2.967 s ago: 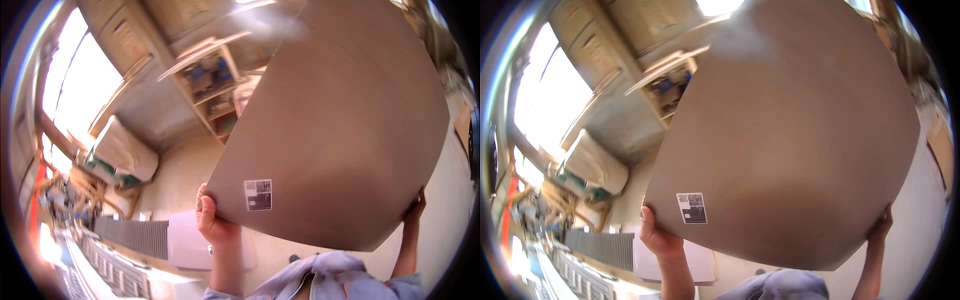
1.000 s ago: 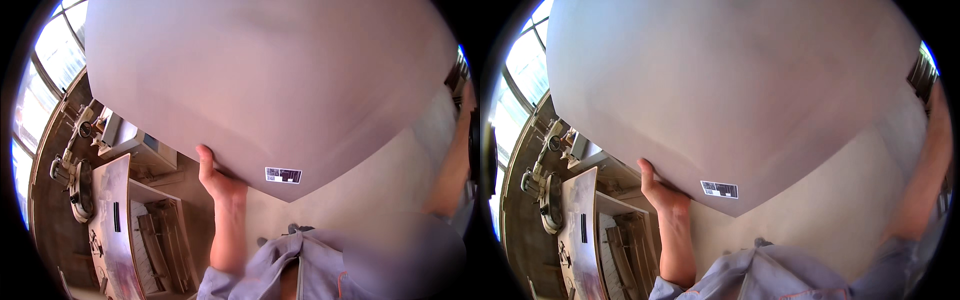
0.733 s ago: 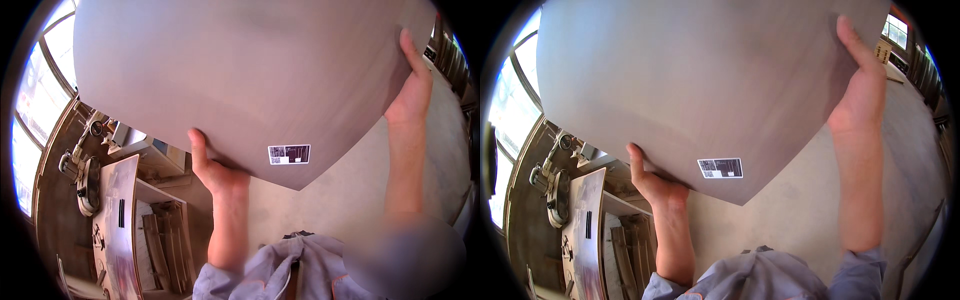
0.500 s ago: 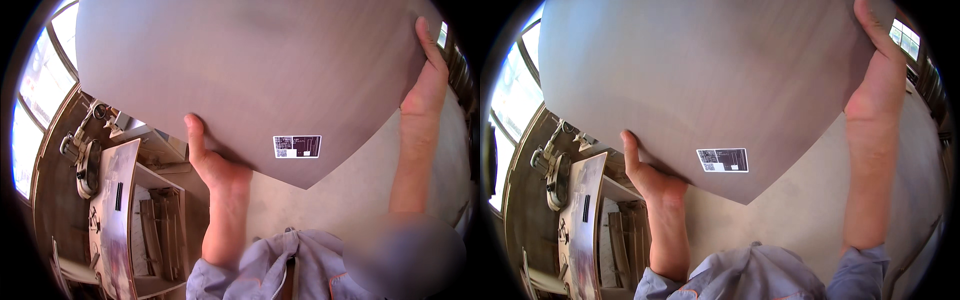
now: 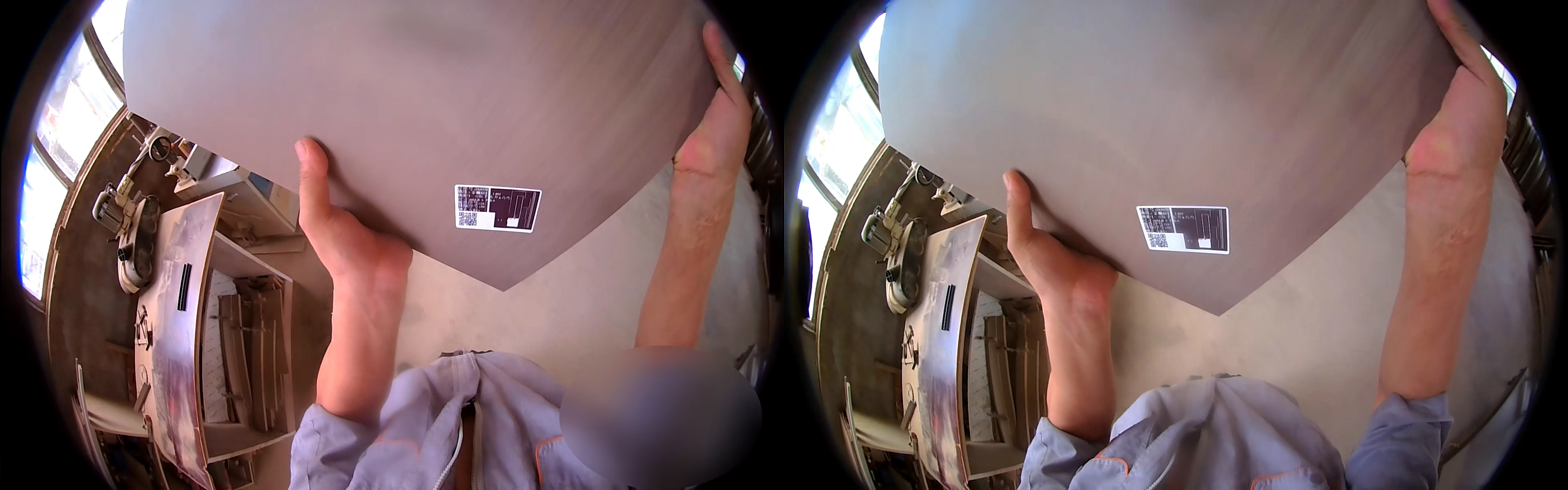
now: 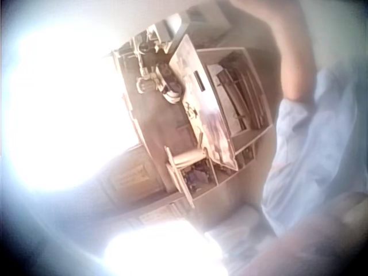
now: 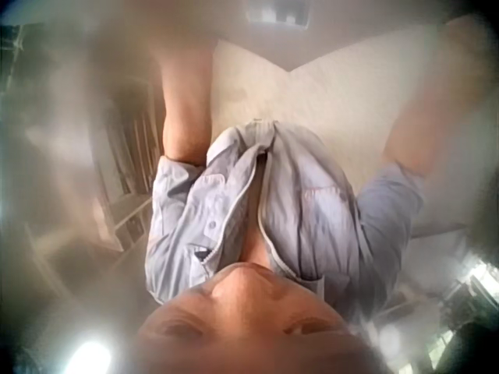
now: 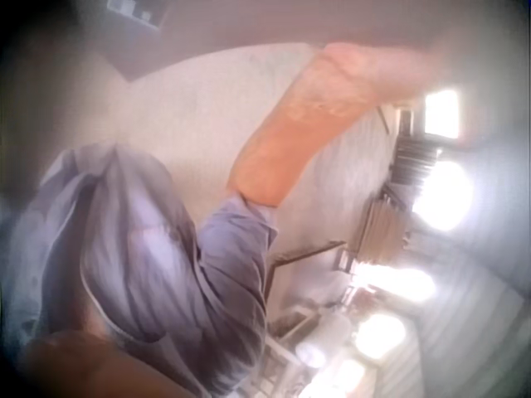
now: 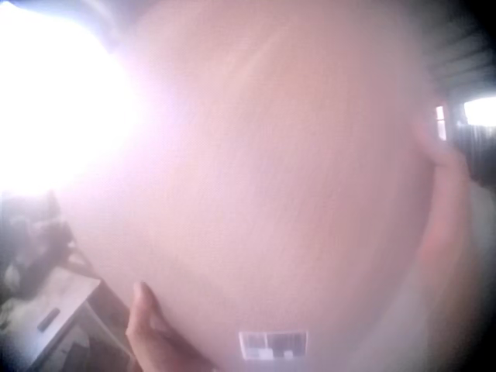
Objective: The person repeatedly sands the edges of large rectangular wood panels using a stationary edge sander. The person picks up each panel, runs its edges against the sander, flips the panel to sand the opposite side, and then places the panel on a nearby table or stack.
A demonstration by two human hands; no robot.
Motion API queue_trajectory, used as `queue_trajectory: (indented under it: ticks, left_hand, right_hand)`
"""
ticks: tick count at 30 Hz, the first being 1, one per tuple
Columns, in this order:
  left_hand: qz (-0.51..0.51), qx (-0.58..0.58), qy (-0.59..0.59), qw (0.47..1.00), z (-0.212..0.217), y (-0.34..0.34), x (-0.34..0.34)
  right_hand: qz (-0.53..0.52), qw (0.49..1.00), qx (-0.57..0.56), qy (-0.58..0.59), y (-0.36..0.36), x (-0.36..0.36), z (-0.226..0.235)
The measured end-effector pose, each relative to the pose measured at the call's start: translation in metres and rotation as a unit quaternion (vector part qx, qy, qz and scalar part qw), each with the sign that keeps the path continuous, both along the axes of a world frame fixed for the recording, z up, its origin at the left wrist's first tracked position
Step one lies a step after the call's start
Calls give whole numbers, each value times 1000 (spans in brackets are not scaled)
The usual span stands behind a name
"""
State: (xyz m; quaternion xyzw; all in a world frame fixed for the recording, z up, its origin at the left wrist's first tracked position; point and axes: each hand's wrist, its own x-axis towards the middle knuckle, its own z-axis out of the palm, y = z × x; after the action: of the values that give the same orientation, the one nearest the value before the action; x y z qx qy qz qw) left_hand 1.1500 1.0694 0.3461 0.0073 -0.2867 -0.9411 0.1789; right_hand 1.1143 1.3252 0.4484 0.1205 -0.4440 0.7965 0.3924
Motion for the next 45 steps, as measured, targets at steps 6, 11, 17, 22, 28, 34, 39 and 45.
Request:
queue_trajectory:
  ticks: [6,11,17,22,28,34,39,45]
  left_hand:
    - [11,-2,7,1000,1,2,-1]
    - [-6,2,28,1000,1,4,-3]
    - [28,-21,13,999,-11,-9,-8]
    - [24,-8,-26,999,-23,-10,-13]
    - [30,-25,-40,998,-53,-19,-29]
    - [37,-16,-50,998,-72,-27,-41]
    - [-30,28,-60,997,-97,12,-75]
    - [-12,16,-32,999,-147,-6,-112]
  right_hand:
    - [-7,1000,2,13,12,1,3]
    - [-10,1000,-4,27,26,2,8]
    - [-48,997,-39,53,79,-14,42]
    - [-45,994,-87,58,179,-50,109]
    - [-79,993,-69,54,208,-56,116]
    - [25,982,-187,20,247,-98,93]
    - [17,995,-98,29,312,-95,71]
    - [225,958,-174,-42,74,-112,-125]
